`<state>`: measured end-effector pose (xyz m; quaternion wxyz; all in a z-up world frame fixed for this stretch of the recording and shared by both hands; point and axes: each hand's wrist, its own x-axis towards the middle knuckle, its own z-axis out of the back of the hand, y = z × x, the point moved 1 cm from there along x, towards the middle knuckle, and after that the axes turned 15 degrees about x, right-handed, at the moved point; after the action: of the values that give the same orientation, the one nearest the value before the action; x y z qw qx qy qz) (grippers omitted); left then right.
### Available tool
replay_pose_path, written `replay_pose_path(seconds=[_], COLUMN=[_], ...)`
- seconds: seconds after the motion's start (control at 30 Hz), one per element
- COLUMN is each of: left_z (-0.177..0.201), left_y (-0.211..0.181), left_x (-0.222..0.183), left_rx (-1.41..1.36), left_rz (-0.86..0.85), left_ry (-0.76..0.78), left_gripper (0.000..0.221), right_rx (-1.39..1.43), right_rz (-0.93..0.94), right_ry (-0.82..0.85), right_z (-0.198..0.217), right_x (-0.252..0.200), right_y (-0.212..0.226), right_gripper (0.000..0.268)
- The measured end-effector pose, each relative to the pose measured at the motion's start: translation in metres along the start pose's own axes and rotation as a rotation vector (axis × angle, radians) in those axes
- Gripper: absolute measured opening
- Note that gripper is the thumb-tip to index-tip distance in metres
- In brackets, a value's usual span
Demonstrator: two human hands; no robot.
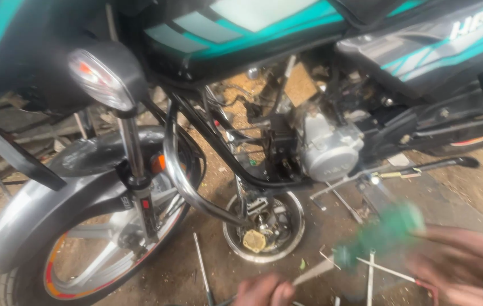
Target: The person crouches beside a motorcycle and works on the engine area near the frame, using wrenches and a screwdriver to loosen and tighten fasteners. They pick tools from the ground, reposition around the bike, and continue working on the same engine components throughout the episode.
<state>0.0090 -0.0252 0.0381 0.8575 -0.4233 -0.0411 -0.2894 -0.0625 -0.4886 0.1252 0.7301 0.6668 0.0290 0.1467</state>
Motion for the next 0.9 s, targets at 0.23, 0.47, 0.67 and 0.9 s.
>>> replay_pose_path(seconds=[0.23,0.47,0.67,0.9], left_z=[-0.02,-0.019,0.013,0.036], left_y=[-0.14,-0.121,-0.107,-0.074], left_x=[0.076,0.117,0.13,0.126], left_rx=[-0.464,-0.831,-0.753,-0.315], left_rz=[-0.154,0.052,0.296,-0.008], left_ry=[-0.04,0.067,-0.105,-0.197], left_gripper=[0.023,0.03,0.032,0.018], right_rx=[0.344,0.809,-0.383,-1.102], right_rz=[-0.208,-0.227,-0.37,-0.862], right_ry=[0.04,-0.444,0.259,0.313], right_z=[-0.196,-0.183,-0.171,-0.041], right_x=[0.0,0.022,0.014,0.045], right_y=[-0.174,-0.263,-0.202,-0.427], right_gripper=[0.073,0.049,0.051,0.039])
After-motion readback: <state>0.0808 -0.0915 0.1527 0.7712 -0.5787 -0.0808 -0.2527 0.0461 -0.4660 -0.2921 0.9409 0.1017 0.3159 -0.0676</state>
